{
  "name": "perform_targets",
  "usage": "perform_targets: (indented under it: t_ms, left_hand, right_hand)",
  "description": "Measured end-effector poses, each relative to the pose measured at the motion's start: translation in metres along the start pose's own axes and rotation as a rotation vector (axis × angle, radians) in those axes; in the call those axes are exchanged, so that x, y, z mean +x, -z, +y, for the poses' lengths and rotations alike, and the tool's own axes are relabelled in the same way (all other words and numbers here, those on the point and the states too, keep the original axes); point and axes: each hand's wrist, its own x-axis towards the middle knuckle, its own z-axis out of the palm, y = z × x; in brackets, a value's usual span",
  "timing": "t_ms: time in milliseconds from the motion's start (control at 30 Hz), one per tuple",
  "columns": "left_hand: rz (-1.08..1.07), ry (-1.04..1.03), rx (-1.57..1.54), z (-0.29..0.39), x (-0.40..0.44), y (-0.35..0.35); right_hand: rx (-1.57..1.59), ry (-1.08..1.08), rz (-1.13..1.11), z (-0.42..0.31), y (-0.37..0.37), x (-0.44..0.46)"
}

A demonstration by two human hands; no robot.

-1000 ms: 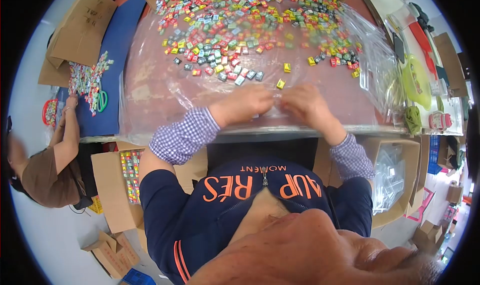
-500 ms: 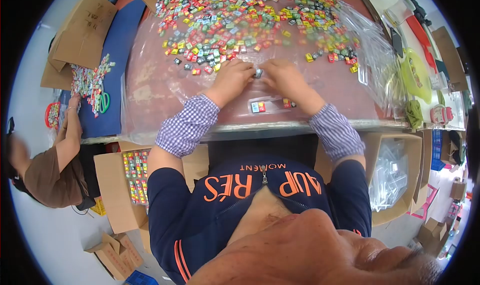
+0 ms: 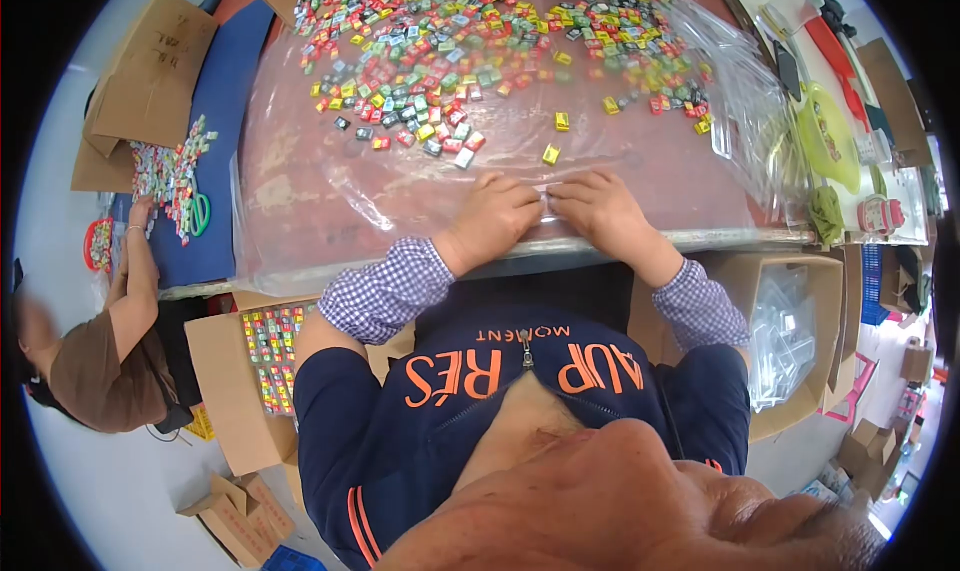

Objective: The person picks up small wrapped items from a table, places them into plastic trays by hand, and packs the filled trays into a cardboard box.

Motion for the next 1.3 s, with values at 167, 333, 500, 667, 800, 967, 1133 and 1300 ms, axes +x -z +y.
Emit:
perform_targets:
  t_ms: [167, 333, 500, 667, 800, 967, 1133, 1300]
  left_hand:
    - [-0.085, -0.008, 0.101, -0.001, -0.002, 0.010]
    - [-0.134, 0.015, 0.046, -0.016, -0.008, 0.008]
    - [-0.083, 0.065, -0.014, -0.026, -0.016, 0.004]
    - [-0.036, 0.099, -0.112, -0.028, -0.014, 0.001]
    - [-0.030, 0.051, -0.077, -0.029, -0.019, 0.004]
    - [-0.161, -0.004, -0.171, -0.027, -0.023, 0.027]
    - [-0.049, 0.179, -0.209, -0.038, -0.044, 0.046]
    - [0.104, 0.350, -0.200, -0.070, -0.045, 0.043]
  right_hand:
    - [0.002, -0.012, -0.043, 0.008, 0.000, 0.000]
    - [0.087, -0.355, 0.087, 0.027, -0.020, 0.032]
    - [0.143, -0.209, -0.032, 0.023, -0.031, 0.036]
    - [-0.150, 0.016, 0.038, -0.004, -0.027, 0.019]
    - [-0.039, 0.062, 0.031, 0.004, -0.023, 0.007]
    - [-0.333, -0.510, 0.386, 0.087, 0.046, -0.028]
    - [-0.660, -0.983, 0.117, 0.167, 0.061, -0.093]
    - [-0.407, -0.402, 0.100, 0.094, 0.031, -0.054]
